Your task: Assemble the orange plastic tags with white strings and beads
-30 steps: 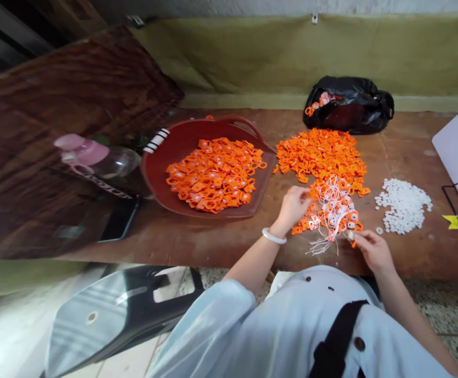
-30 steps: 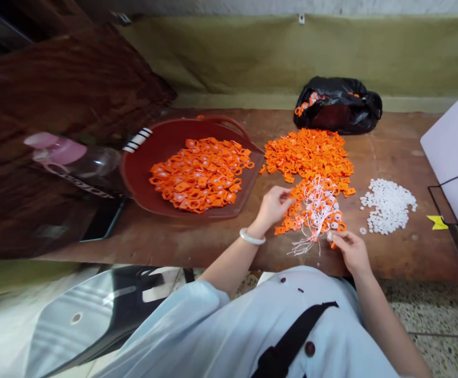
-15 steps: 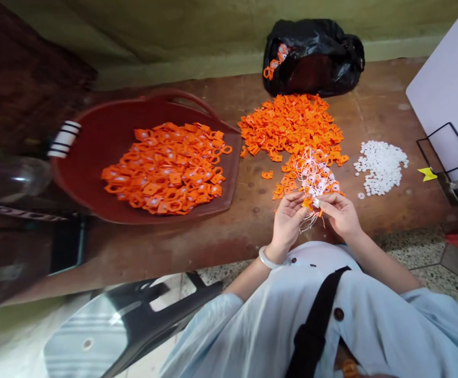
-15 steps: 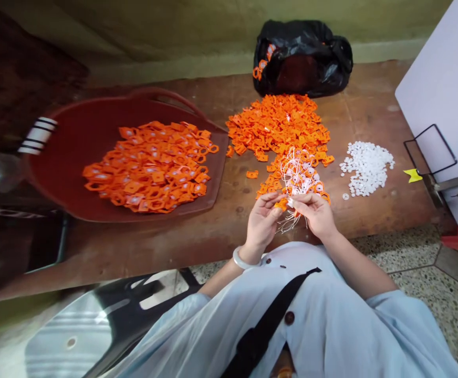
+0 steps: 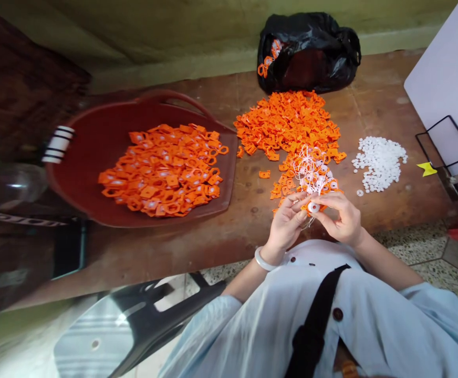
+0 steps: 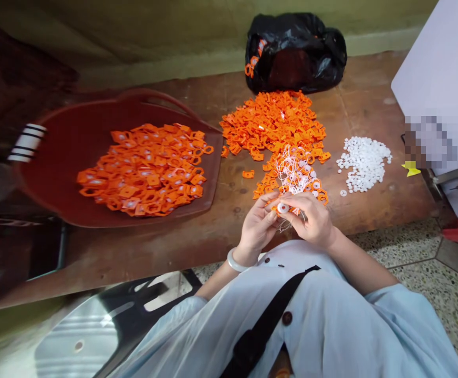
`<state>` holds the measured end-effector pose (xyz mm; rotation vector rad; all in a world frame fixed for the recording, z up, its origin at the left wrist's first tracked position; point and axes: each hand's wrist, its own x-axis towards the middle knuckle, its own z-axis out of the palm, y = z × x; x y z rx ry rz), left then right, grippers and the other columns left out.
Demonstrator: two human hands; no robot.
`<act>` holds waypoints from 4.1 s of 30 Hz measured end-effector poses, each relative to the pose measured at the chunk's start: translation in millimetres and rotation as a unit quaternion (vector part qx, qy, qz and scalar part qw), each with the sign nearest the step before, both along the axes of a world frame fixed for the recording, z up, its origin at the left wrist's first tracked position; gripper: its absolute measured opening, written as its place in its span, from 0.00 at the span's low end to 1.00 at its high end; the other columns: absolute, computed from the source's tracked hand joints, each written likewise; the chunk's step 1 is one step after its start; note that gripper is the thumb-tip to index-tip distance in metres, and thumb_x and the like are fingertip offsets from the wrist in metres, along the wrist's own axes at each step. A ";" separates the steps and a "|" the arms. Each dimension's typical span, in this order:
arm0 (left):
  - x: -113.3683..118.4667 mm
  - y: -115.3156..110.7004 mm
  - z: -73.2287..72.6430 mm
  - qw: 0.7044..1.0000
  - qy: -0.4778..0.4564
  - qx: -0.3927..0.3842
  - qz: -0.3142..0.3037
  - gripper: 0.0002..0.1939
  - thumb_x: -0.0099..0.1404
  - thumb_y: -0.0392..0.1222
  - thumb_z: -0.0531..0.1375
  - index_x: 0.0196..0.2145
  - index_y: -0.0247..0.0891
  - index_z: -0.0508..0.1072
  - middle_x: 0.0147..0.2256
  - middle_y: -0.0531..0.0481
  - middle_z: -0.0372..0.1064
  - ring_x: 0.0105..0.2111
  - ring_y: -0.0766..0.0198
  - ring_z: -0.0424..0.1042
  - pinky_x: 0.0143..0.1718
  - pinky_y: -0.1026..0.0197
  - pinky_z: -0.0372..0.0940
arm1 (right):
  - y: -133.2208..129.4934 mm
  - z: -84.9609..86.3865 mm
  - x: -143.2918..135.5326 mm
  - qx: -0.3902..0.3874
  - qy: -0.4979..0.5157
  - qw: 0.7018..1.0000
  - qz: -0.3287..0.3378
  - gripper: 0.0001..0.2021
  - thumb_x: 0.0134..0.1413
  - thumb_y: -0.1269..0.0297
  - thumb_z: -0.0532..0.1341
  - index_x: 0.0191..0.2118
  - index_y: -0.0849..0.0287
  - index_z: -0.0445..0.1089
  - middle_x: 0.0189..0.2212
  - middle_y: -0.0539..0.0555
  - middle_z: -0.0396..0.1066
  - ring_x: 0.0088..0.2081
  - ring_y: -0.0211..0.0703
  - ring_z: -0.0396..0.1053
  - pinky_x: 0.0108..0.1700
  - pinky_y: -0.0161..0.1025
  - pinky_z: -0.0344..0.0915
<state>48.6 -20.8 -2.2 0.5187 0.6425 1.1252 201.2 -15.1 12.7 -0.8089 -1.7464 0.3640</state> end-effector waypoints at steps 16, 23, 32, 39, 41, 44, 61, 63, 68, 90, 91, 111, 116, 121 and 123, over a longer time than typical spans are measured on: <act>-8.6 3.9 13.6 0.997 -0.008 -0.041 -0.070 0.22 0.48 0.42 0.74 0.41 0.39 0.74 0.34 0.52 0.76 0.31 0.68 0.75 0.37 0.66 0.70 | -8.1 32.7 8.4 -0.096 -0.088 0.991 0.027 0.12 0.60 0.71 0.60 0.49 0.54 0.70 0.39 0.53 0.77 0.41 0.42 0.74 0.44 0.43 0.73; -8.4 1.4 20.1 0.996 0.021 -0.008 -0.083 0.23 0.50 0.43 0.73 0.42 0.38 0.73 0.35 0.50 0.78 0.33 0.68 0.76 0.38 0.65 0.69 | -6.3 44.3 16.1 -0.141 -0.116 0.983 0.029 0.04 0.58 0.68 0.63 0.38 0.55 0.76 0.37 0.53 0.74 0.40 0.42 0.71 0.43 0.43 0.72; -0.6 -8.8 25.0 0.995 0.059 0.011 -0.075 0.21 0.48 0.45 0.74 0.38 0.38 0.73 0.38 0.45 0.77 0.39 0.59 0.78 0.43 0.58 0.71 | -0.3 41.7 35.9 -0.234 -0.082 0.962 0.113 0.04 0.52 0.63 0.69 0.35 0.53 0.79 0.30 0.49 0.67 0.32 0.35 0.68 0.35 0.36 0.69; 10.4 -18.0 12.6 0.961 0.196 0.177 0.085 0.12 0.55 0.41 0.70 0.35 0.41 0.72 0.46 0.46 0.76 0.50 0.57 0.74 0.53 0.53 0.67 | -17.9 10.6 7.9 -0.268 0.141 0.953 -0.005 0.11 0.54 0.55 0.67 0.29 0.56 0.73 0.27 0.49 0.71 0.30 0.36 0.70 0.34 0.36 0.71; 14.9 -17.1 4.9 0.938 0.240 0.222 0.118 0.10 0.55 0.39 0.70 0.34 0.42 0.73 0.46 0.47 0.76 0.51 0.57 0.73 0.55 0.52 0.65 | -20.8 1.7 -1.7 -0.290 0.196 0.936 -0.030 0.14 0.53 0.51 0.66 0.28 0.56 0.70 0.26 0.49 0.71 0.29 0.36 0.70 0.32 0.35 0.72; 22.3 -10.2 -4.5 0.932 0.257 0.218 0.131 0.09 0.55 0.38 0.70 0.34 0.42 0.74 0.46 0.47 0.76 0.49 0.59 0.74 0.55 0.54 0.65 | -14.7 -9.2 -1.8 -0.331 0.208 0.919 -0.042 0.15 0.53 0.49 0.65 0.31 0.56 0.69 0.27 0.49 0.74 0.29 0.36 0.72 0.32 0.35 0.72; 9.1 10.2 -10.3 0.996 0.003 -0.081 0.047 0.18 0.45 0.43 0.75 0.34 0.40 0.77 0.36 0.52 0.77 0.37 0.65 0.77 0.42 0.62 0.70 | 63.9 -25.6 66.0 -0.274 -0.203 0.921 -0.188 0.08 0.55 0.71 0.61 0.34 0.61 0.79 0.34 0.58 0.79 0.36 0.46 0.75 0.41 0.41 0.71; 10.7 10.4 -6.5 0.996 0.012 -0.067 0.056 0.17 0.44 0.43 0.75 0.32 0.40 0.77 0.34 0.52 0.77 0.35 0.66 0.76 0.40 0.64 0.70 | 39.2 -6.1 39.2 -0.204 -0.083 0.971 -0.091 0.06 0.56 0.67 0.62 0.37 0.56 0.78 0.35 0.54 0.79 0.36 0.43 0.76 0.39 0.40 0.72; 12.3 8.6 -1.3 0.995 0.047 -0.041 0.082 0.15 0.44 0.44 0.75 0.29 0.41 0.78 0.32 0.54 0.78 0.31 0.70 0.75 0.36 0.67 0.70 | 6.0 14.9 2.2 -0.058 -0.020 0.998 -0.005 0.11 0.58 0.73 0.61 0.41 0.52 0.77 0.36 0.53 0.80 0.38 0.42 0.77 0.42 0.44 0.74; 4.1 6.8 -6.6 0.990 0.035 -0.117 0.071 0.14 0.41 0.40 0.76 0.28 0.39 0.80 0.31 0.52 0.79 0.33 0.67 0.77 0.40 0.64 0.72 | 3.4 4.5 6.3 -0.007 -0.104 0.994 0.037 0.18 0.60 0.76 0.57 0.53 0.55 0.72 0.41 0.59 0.77 0.41 0.45 0.75 0.41 0.46 0.75; 3.9 7.0 -8.7 0.989 0.020 -0.130 0.064 0.14 0.41 0.39 0.76 0.28 0.38 0.80 0.31 0.52 0.79 0.33 0.67 0.77 0.41 0.65 0.72 | 3.2 0.9 5.0 -0.007 -0.106 0.994 0.029 0.18 0.60 0.76 0.57 0.53 0.56 0.71 0.41 0.59 0.77 0.41 0.46 0.75 0.41 0.46 0.75; -31.5 5.2 -42.2 0.980 -0.077 -0.177 0.057 0.14 0.48 0.32 0.72 0.35 0.36 0.78 0.32 0.49 0.79 0.33 0.63 0.79 0.36 0.66 0.74 | 171.7 -40.2 66.6 -0.220 -0.492 0.834 -0.117 0.17 0.54 0.79 0.55 0.45 0.65 0.76 0.45 0.64 0.76 0.48 0.51 0.70 0.54 0.46 0.63; -32.9 4.3 -37.8 0.983 -0.086 -0.153 0.058 0.13 0.49 0.33 0.72 0.35 0.35 0.78 0.33 0.48 0.79 0.33 0.62 0.79 0.35 0.66 0.74 | 176.6 -40.0 65.0 -0.230 -0.495 0.826 -0.143 0.18 0.54 0.78 0.53 0.45 0.63 0.76 0.44 0.64 0.75 0.46 0.51 0.71 0.47 0.44 0.66; -36.5 6.9 -41.6 0.984 -0.072 -0.146 0.070 0.12 0.50 0.33 0.72 0.34 0.37 0.78 0.33 0.49 0.79 0.35 0.62 0.79 0.38 0.65 0.73 | 140.0 -24.0 77.5 -0.344 -0.120 0.924 -0.115 0.09 0.52 0.66 0.62 0.40 0.57 0.74 0.28 0.51 0.75 0.27 0.40 0.71 0.35 0.41 0.69; -32.7 9.2 -38.8 0.985 -0.070 -0.146 0.060 0.13 0.50 0.33 0.72 0.35 0.37 0.78 0.33 0.50 0.79 0.36 0.62 0.79 0.38 0.64 0.73 | 117.5 -15.2 76.6 -0.400 0.045 0.914 -0.049 0.08 0.48 0.60 0.66 0.34 0.57 0.74 0.22 0.48 0.72 0.23 0.38 0.69 0.31 0.39 0.69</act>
